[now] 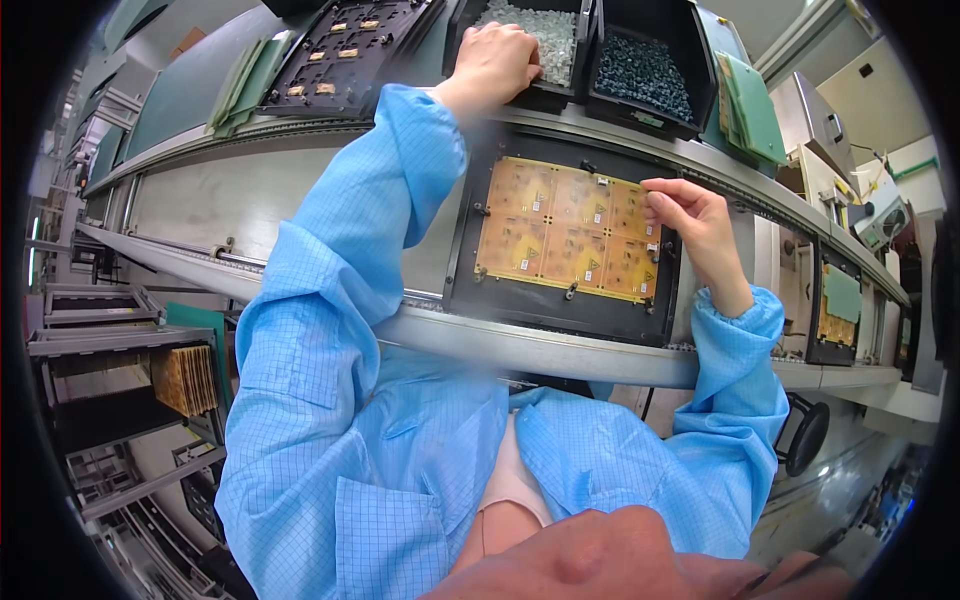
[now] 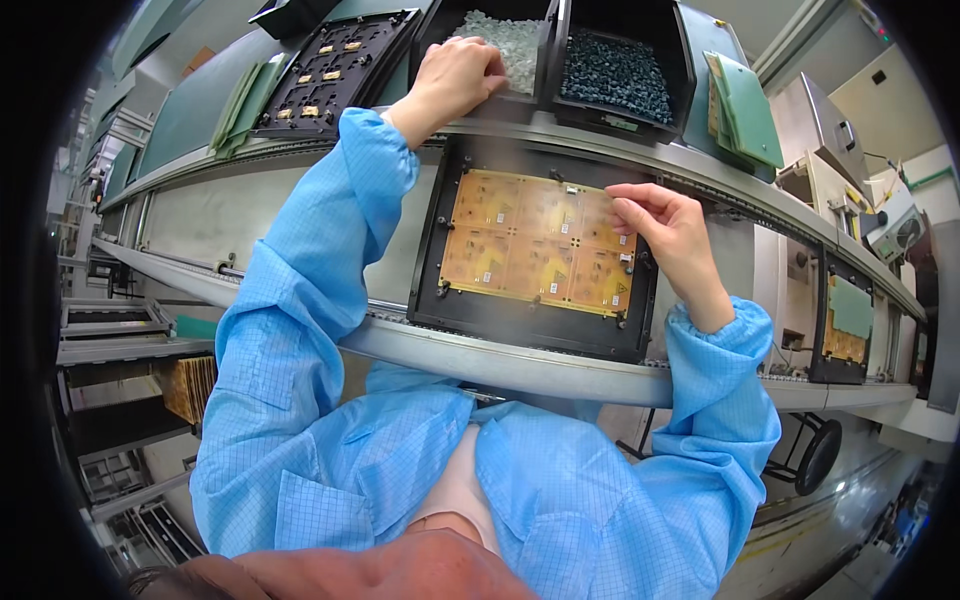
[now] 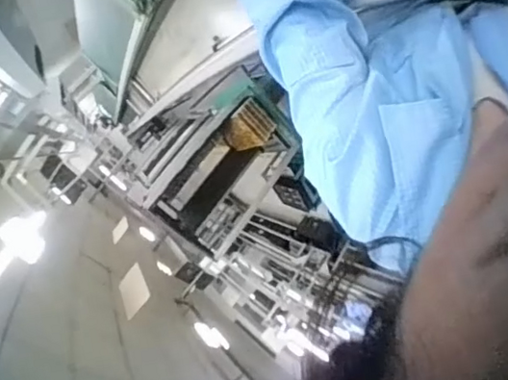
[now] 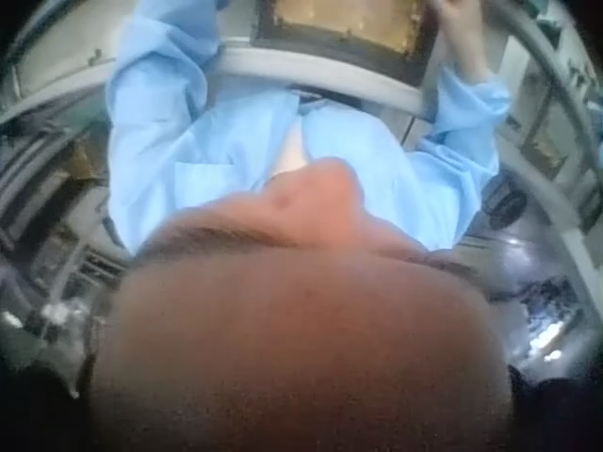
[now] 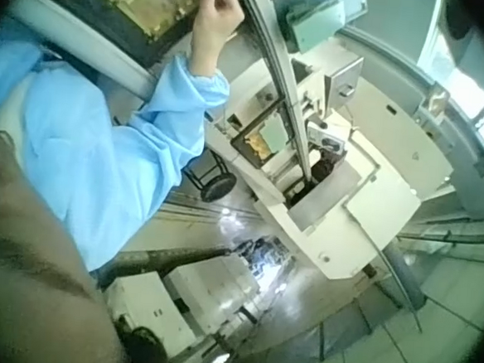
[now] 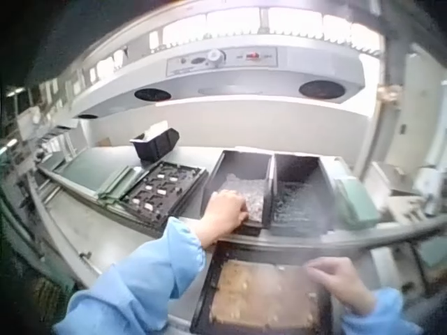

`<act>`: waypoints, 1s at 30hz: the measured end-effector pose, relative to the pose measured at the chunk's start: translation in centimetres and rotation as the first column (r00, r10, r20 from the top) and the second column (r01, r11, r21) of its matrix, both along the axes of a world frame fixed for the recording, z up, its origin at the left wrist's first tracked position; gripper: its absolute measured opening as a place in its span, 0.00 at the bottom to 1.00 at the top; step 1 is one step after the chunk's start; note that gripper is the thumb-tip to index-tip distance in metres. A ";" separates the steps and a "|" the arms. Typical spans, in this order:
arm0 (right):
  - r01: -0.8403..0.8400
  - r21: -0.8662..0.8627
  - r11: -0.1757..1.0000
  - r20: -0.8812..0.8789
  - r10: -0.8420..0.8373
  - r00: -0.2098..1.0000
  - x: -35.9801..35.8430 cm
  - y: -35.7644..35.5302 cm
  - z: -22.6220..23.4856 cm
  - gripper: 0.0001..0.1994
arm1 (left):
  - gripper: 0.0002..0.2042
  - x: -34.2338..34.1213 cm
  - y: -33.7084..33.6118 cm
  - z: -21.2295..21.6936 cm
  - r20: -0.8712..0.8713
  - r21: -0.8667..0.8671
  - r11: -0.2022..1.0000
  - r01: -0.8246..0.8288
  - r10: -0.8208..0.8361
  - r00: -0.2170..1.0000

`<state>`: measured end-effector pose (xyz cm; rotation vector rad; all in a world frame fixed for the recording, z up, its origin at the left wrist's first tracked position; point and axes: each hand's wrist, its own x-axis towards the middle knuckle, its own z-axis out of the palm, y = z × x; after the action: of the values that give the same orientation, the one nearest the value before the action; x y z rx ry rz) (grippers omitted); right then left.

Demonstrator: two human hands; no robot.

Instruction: The person assembles electronic components onto a printed circuit board by hand, taking components from bins and placing them onto the board, which is held in a fixture.

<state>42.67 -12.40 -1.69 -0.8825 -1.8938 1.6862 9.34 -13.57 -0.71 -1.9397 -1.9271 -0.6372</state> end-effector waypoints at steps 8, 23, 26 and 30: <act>-0.027 -0.188 0.982 -0.028 0.022 0.999 -0.9 0.1 -0.8 0.13 | 0.07 -0.6 1.6 0.1 -0.104 -0.189 0.981 -0.052 0.033 0.994; -0.056 0.533 0.844 0.258 -0.099 0.961 -2.3 -0.4 -1.9 0.06 | 0.08 0.7 2.4 0.3 0.227 0.002 0.990 0.140 -0.137 0.964; -0.087 0.651 0.754 0.260 -0.114 0.959 -2.0 -0.2 -2.5 0.05 | 0.07 1.5 2.0 1.5 0.331 0.072 0.979 0.190 -0.203 0.921; -0.079 0.681 0.728 0.269 -0.148 0.952 -1.8 0.0 -2.7 0.05 | 0.07 2.3 0.9 2.4 0.484 0.199 0.950 0.242 -0.310 0.819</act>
<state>40.92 -12.41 -4.37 -0.8733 -2.4305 0.6989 11.65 -12.70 1.71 -2.1376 -1.8159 -1.4550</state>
